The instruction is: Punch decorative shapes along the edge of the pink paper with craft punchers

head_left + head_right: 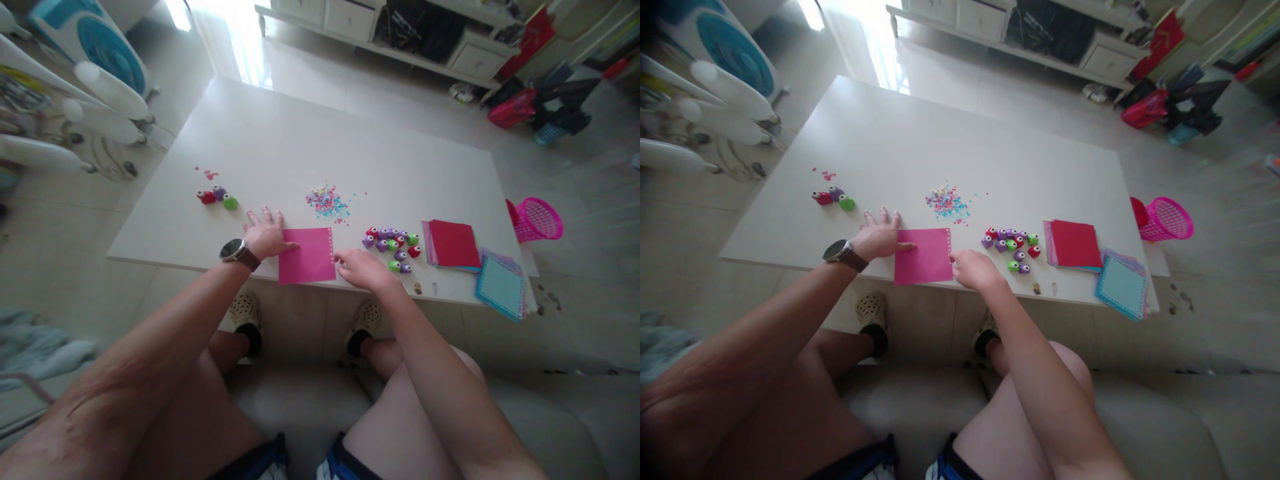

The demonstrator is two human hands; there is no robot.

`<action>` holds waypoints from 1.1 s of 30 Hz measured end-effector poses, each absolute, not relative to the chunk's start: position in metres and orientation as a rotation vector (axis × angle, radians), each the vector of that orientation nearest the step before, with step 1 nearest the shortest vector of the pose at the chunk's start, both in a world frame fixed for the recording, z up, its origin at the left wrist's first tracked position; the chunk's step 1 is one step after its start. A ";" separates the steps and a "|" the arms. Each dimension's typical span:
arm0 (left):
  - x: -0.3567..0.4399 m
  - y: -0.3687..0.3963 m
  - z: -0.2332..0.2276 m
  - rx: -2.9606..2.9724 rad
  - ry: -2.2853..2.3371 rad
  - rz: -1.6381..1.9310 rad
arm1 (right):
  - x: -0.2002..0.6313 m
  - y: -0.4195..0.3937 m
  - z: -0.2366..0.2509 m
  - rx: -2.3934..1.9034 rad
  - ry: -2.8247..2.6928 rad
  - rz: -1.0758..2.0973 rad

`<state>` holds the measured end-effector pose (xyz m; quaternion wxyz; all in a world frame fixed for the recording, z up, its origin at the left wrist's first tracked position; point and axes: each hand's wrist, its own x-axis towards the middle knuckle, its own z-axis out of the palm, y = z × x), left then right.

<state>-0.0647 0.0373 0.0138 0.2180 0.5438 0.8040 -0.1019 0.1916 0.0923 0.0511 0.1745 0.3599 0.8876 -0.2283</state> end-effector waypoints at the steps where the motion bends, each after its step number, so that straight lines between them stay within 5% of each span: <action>1: -0.064 0.038 0.013 1.504 2.231 -0.289 | 0.191 0.094 0.051 1.020 2.514 -0.650; 13: -0.068 0.041 0.009 1.515 2.222 -0.280 | 0.198 0.118 0.056 1.467 2.470 -0.327; 26: -0.052 0.046 0.013 1.867 1.975 0.186 | 0.203 0.118 0.047 1.286 2.518 -0.580; 33: -0.046 0.055 0.002 1.832 1.886 0.148 | 0.198 0.115 0.041 1.210 2.494 -0.627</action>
